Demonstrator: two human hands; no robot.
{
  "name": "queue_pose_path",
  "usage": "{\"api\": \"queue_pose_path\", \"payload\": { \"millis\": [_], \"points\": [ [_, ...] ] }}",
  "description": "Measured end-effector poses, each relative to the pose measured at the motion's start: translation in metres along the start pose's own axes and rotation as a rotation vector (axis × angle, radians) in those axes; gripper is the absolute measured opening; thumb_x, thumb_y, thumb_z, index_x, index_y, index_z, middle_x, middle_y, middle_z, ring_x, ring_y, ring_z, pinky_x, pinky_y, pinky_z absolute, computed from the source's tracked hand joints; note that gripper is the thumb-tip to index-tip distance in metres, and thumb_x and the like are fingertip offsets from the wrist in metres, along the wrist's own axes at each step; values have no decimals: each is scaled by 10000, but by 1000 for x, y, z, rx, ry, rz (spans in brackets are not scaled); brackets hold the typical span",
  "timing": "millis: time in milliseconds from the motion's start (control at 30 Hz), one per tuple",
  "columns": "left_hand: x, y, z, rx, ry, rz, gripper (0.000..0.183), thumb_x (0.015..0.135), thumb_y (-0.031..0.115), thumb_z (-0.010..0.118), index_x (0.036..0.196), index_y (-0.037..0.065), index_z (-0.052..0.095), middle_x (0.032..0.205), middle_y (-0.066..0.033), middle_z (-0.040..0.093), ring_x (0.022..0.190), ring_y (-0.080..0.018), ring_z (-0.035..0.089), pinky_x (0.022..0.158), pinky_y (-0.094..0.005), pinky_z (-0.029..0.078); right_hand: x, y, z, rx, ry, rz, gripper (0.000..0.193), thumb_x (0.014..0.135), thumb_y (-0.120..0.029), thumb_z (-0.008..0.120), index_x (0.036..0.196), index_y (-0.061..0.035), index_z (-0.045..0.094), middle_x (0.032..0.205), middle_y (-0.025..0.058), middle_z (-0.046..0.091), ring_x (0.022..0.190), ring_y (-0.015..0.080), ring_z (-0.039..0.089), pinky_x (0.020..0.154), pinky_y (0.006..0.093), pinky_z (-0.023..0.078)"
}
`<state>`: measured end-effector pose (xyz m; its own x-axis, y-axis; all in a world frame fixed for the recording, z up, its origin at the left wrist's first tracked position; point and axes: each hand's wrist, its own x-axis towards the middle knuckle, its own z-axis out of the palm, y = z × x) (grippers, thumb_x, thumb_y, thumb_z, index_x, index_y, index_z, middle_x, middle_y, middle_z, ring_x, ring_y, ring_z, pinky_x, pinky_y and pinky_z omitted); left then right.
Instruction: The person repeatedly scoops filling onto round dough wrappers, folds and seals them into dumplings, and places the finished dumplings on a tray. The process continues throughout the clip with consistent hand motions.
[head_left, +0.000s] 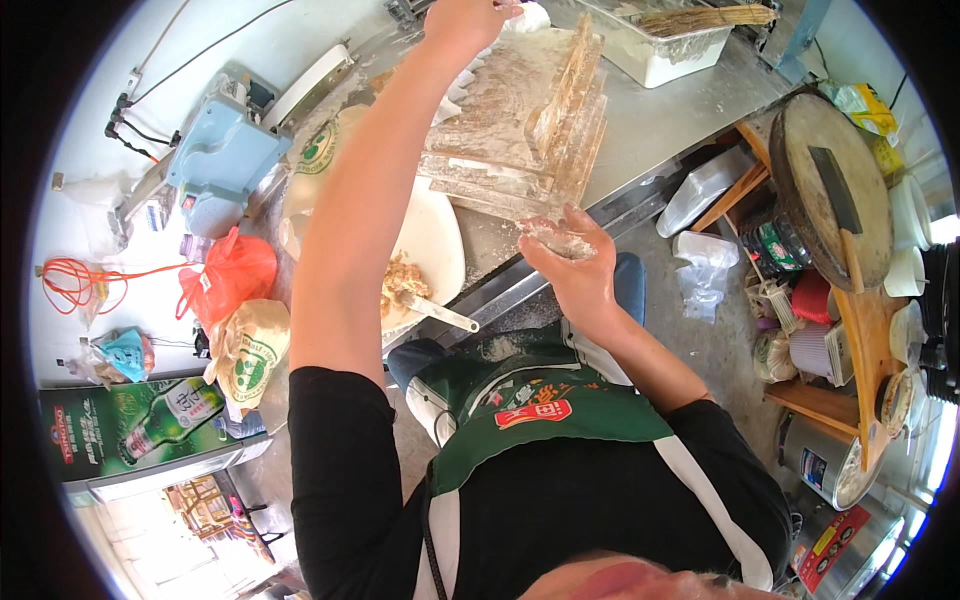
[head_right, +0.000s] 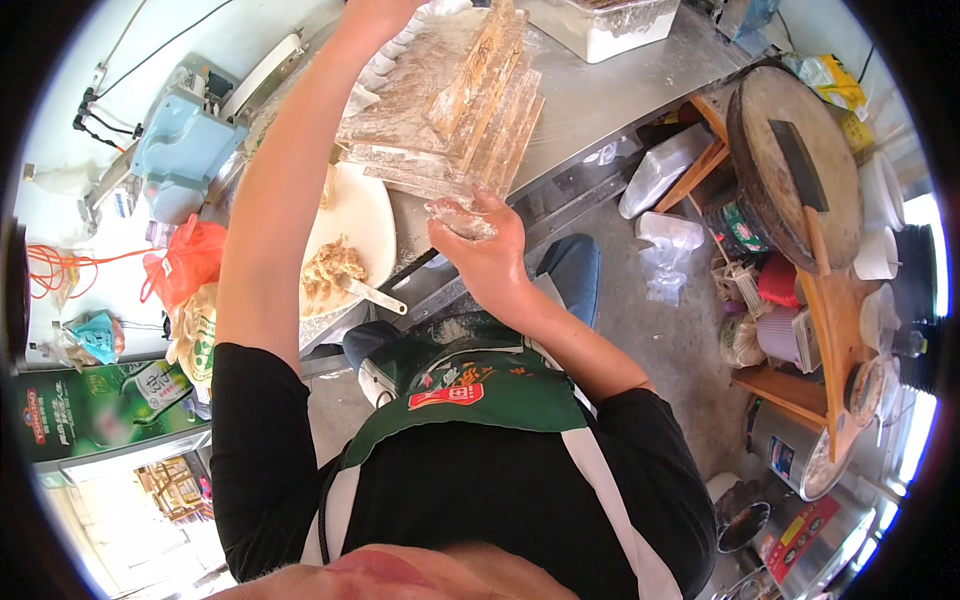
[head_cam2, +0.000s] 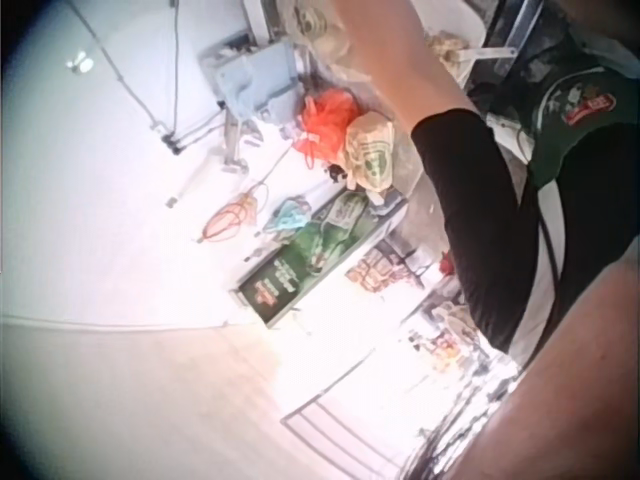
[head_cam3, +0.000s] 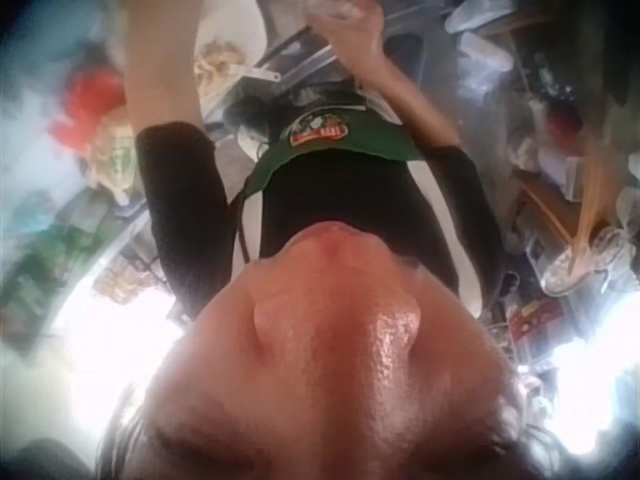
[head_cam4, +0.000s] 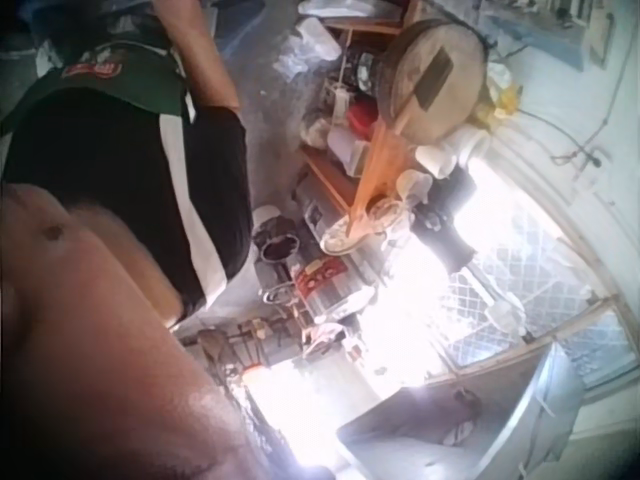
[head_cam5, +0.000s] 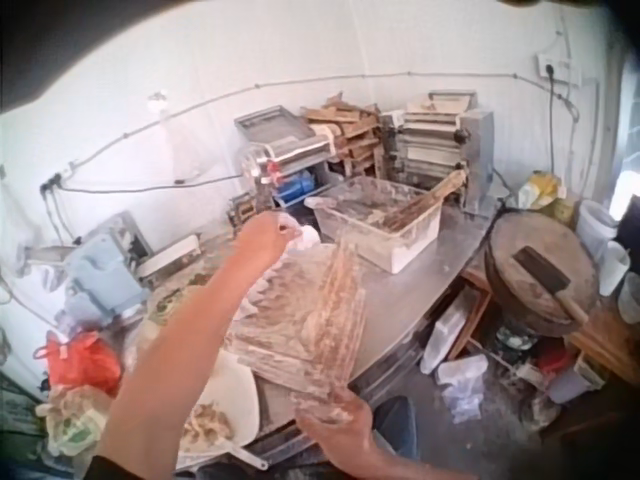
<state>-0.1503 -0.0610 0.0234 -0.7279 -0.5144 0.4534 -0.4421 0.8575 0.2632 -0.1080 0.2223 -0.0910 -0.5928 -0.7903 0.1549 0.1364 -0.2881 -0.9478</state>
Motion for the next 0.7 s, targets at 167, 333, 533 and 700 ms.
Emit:
{"api": "queue_pose_path", "payload": {
  "millis": [167, 333, 533, 700],
  "points": [
    [-1, -5, 13, 204, 79, 21, 252, 751, 337, 680, 847, 105, 704, 844, -171, 653, 802, -360, 629, 696, -465, 493, 2, 5, -2, -30, 2, -15, 174, 762, -40, 689, 907, 56, 675, 933, 87, 605, 832, 115, 537, 793, 242, 413],
    [0, -8, 19, 304, 80, 10, 260, 765, 331, 669, 822, 79, 681, 822, -182, 652, 795, -349, 635, 675, -461, 498, 0, 2, -1, -154, -13, -33, 172, 757, -56, 686, 889, 54, 678, 895, 95, 626, 812, 126, 539, 839, 264, 407],
    [-27, -13, -13, 236, 297, 136, 215, 780, 253, 634, 818, 44, 666, 773, -190, 645, 747, -360, 636, 671, -474, 497, -9, 2, 15, -235, -175, -55, 158, 755, -67, 678, 883, 25, 688, 847, 121, 637, 793, 136, 534, 907, 307, 385],
    [-122, -8, -103, -105, 329, -85, 287, 870, 293, 560, 855, 30, 672, 806, -179, 661, 693, -348, 631, 649, -424, 481, -12, 35, 24, -727, -515, -209, 237, 763, -205, 710, 929, -36, 705, 982, 162, 673, 1056, 350, 594, 915, 387, 445]
  ]
}}
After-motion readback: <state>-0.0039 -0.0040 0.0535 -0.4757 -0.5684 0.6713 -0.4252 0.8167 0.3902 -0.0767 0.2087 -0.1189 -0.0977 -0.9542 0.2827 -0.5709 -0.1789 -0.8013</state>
